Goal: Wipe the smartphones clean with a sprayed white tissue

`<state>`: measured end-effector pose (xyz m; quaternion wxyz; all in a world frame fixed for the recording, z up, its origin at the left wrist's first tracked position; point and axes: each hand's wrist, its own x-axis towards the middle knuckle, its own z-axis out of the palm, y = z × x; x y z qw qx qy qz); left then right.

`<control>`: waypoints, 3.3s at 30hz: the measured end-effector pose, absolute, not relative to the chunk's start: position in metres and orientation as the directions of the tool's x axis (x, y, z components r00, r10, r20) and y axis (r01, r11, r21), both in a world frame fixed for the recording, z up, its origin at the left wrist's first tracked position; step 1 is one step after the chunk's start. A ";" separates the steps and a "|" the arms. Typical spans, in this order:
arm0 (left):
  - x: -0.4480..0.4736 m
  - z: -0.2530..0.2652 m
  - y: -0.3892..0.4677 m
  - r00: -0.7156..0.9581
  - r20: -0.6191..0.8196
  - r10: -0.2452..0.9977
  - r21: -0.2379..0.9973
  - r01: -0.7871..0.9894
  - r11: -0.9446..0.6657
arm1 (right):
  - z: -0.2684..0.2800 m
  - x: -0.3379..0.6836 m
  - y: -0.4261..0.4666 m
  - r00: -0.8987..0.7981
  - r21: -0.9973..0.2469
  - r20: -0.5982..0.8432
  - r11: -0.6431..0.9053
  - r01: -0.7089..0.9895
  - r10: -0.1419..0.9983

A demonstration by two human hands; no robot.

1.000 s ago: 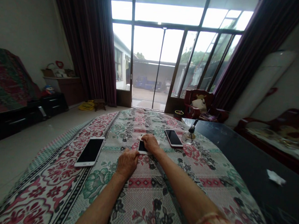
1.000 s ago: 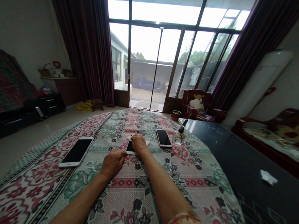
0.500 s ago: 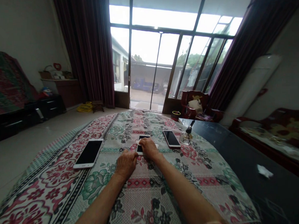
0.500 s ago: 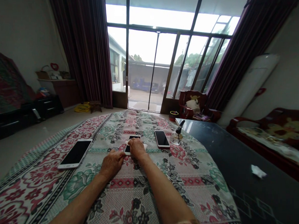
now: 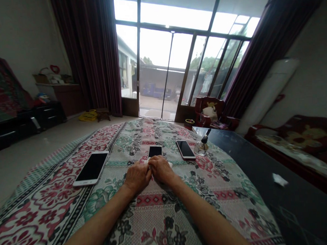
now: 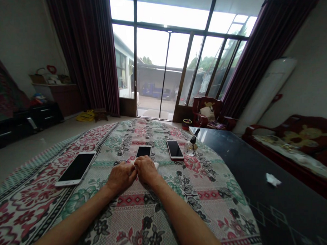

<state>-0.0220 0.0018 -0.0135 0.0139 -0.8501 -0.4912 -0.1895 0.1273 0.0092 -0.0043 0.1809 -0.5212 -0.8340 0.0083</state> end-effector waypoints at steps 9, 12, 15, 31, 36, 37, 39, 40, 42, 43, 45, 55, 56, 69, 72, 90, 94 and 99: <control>-0.024 -0.024 0.012 0.424 0.356 0.833 0.146 0.855 -0.498 | 0.008 0.133 0.079 -0.287 -0.157 0.242 0.330 0.931 0.927; -0.024 -0.024 0.014 0.422 0.357 0.833 0.153 0.854 -0.498 | 0.009 0.141 0.099 -0.264 -0.151 0.256 0.308 0.939 0.930; -0.024 -0.025 0.016 0.425 0.376 0.823 0.160 0.845 -0.510 | 0.004 0.146 0.109 -0.257 -0.143 0.276 0.304 0.942 0.926; -0.026 -0.024 0.016 0.442 0.380 0.812 0.184 0.824 -0.535 | 0.005 0.147 0.042 -0.437 -0.156 0.316 0.500 0.852 0.842; -0.026 -0.022 0.015 0.439 0.364 0.821 0.182 0.831 -0.525 | 0.014 0.138 0.031 -0.457 -0.121 0.220 0.489 0.864 0.862; -0.026 -0.022 0.015 0.444 0.368 0.817 0.176 0.829 -0.530 | 0.014 0.137 0.034 -0.444 -0.117 0.219 0.475 0.872 0.869; -0.026 -0.022 0.015 0.449 0.376 0.810 0.165 0.828 -0.536 | 0.014 0.136 0.045 -0.424 -0.112 0.229 0.457 0.883 0.876; -0.026 -0.022 0.015 0.449 0.378 0.810 0.161 0.830 -0.535 | 0.013 0.136 0.052 -0.408 -0.110 0.235 0.441 0.890 0.882; -0.026 -0.022 0.015 0.445 0.378 0.812 0.157 0.834 -0.530 | 0.011 0.136 0.070 -0.363 -0.110 0.245 0.398 0.911 0.899; -0.026 -0.022 0.015 0.444 0.376 0.814 0.157 0.835 -0.528 | 0.010 0.137 0.080 -0.327 -0.111 0.232 0.359 0.927 0.916; -0.025 -0.021 0.014 0.444 0.371 0.815 0.158 0.835 -0.527 | 0.010 0.137 0.098 -0.305 -0.109 0.222 0.334 0.936 0.926; -0.027 -0.019 0.014 0.424 0.351 0.835 0.178 0.845 -0.504 | 0.010 0.139 0.104 -0.306 -0.090 0.242 0.335 0.938 0.921; -0.027 -0.019 0.014 0.423 0.353 0.835 0.179 0.845 -0.504 | 0.009 0.141 0.097 -0.323 -0.089 0.247 0.353 0.931 0.914; -0.026 -0.023 0.014 0.423 0.396 0.815 0.193 0.830 -0.524 | -0.006 0.163 0.011 -0.556 -0.192 0.389 0.655 0.731 0.735; -0.026 -0.023 0.014 0.426 0.393 0.815 0.189 0.830 -0.525 | -0.009 0.166 0.020 -0.535 -0.218 0.410 0.649 0.729 0.739; -0.025 -0.019 0.014 0.428 0.368 0.826 0.175 0.840 -0.513 | -0.007 0.180 0.104 -0.265 -0.240 0.353 0.361 0.901 0.897; -0.025 -0.019 0.014 0.425 0.368 0.827 0.189 0.837 -0.514 | -0.008 0.181 0.088 -0.308 -0.238 0.367 0.409 0.881 0.878; -0.025 -0.020 0.014 0.422 0.378 0.824 0.184 0.838 -0.514 | -0.009 0.180 0.057 -0.367 -0.237 0.416 0.489 0.840 0.832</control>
